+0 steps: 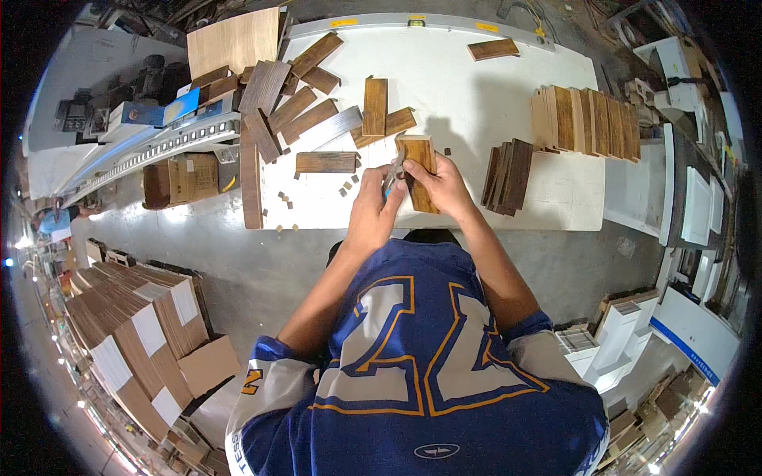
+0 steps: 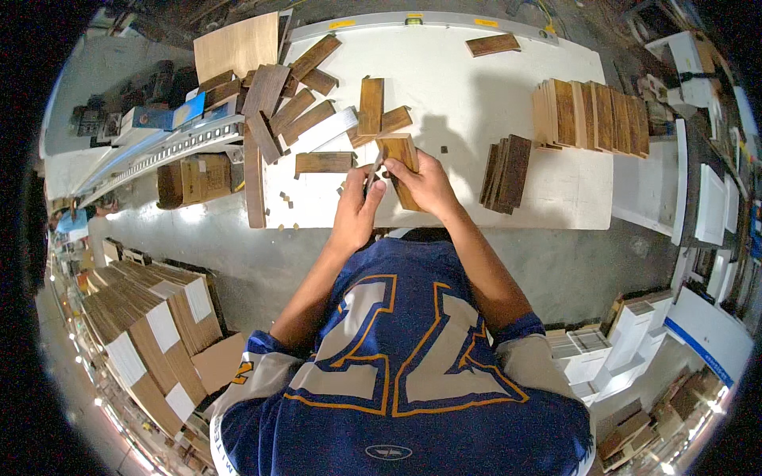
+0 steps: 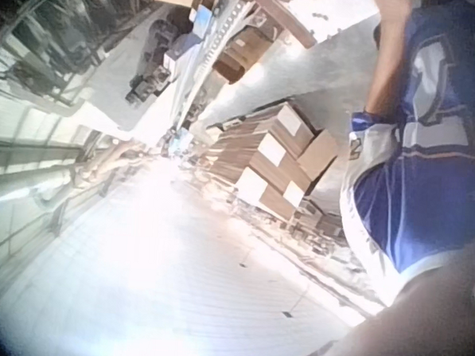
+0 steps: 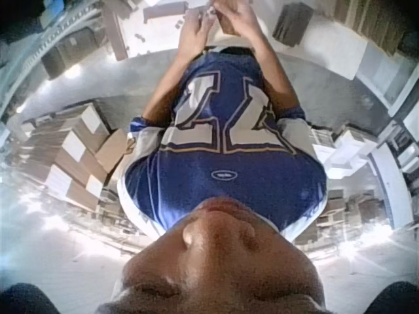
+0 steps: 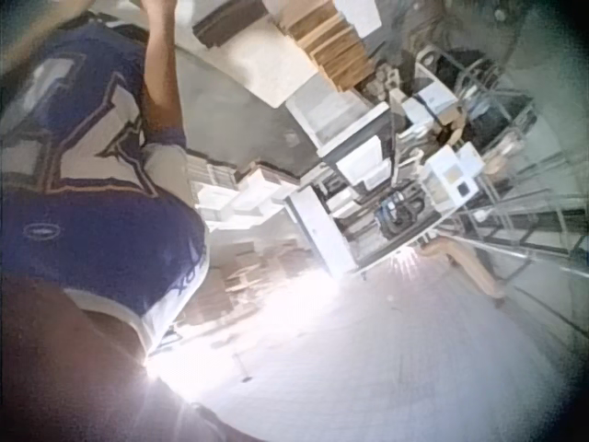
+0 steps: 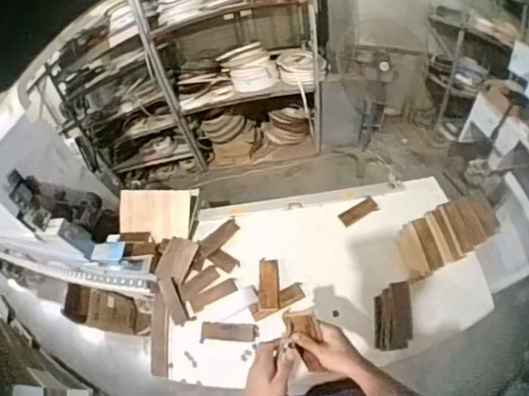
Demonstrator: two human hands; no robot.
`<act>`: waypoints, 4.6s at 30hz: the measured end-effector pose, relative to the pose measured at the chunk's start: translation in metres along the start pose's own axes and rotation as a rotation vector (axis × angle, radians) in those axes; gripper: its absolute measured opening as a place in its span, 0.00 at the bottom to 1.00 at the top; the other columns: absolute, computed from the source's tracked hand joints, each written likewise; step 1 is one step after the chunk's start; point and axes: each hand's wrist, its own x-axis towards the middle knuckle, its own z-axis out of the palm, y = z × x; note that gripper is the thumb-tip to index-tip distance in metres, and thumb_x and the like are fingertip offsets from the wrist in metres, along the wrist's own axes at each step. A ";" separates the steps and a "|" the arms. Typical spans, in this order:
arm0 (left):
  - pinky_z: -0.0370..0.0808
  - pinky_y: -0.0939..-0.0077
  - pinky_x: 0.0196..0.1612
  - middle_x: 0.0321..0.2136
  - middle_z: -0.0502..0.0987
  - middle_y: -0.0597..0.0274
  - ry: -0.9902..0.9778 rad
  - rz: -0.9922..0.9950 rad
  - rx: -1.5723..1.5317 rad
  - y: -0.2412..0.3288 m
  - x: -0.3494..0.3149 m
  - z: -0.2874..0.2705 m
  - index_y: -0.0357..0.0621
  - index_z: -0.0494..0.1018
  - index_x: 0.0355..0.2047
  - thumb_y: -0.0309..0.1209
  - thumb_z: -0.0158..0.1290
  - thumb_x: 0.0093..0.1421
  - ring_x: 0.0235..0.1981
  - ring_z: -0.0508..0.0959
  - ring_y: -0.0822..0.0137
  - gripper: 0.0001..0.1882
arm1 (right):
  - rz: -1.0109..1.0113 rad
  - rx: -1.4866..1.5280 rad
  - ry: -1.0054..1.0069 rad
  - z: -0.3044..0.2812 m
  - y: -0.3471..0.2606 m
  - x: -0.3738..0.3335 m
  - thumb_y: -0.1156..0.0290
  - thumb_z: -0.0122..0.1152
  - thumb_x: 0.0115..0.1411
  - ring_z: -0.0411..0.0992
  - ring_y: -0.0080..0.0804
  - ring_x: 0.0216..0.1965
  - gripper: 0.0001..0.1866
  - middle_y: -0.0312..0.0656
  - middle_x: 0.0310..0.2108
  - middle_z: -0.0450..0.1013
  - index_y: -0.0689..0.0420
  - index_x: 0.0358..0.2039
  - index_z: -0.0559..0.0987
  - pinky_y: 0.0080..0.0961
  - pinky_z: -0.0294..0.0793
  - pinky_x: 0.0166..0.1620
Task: The person stacks wooden blocks on a table and uses a tool to scrape the edges of the blocks. They move the blocks between stacks and handle them individually while scraping.
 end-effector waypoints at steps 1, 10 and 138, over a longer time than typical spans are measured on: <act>0.77 0.55 0.58 0.52 0.77 0.36 0.035 0.078 0.061 0.004 -0.004 -0.007 0.34 0.73 0.61 0.46 0.51 0.81 0.52 0.82 0.42 0.25 | -0.086 -0.068 -0.003 0.000 -0.003 -0.001 0.50 0.73 0.72 0.84 0.31 0.41 0.28 0.43 0.40 0.87 0.63 0.56 0.83 0.32 0.82 0.47; 0.78 0.48 0.58 0.50 0.81 0.39 -0.027 0.184 0.098 0.025 -0.014 -0.057 0.50 0.66 0.78 0.43 0.45 0.82 0.53 0.81 0.34 0.28 | -0.192 -0.663 0.004 0.002 -0.052 -0.018 0.54 0.79 0.66 0.82 0.33 0.30 0.24 0.46 0.31 0.86 0.64 0.47 0.85 0.32 0.80 0.38; 0.77 0.59 0.57 0.46 0.82 0.44 -0.233 0.065 0.147 0.078 -0.008 0.002 0.42 0.68 0.77 0.43 0.46 0.84 0.45 0.81 0.52 0.28 | -0.435 -0.531 0.109 -0.079 -0.033 -0.036 0.43 0.76 0.67 0.85 0.44 0.26 0.30 0.50 0.28 0.85 0.63 0.45 0.86 0.39 0.81 0.33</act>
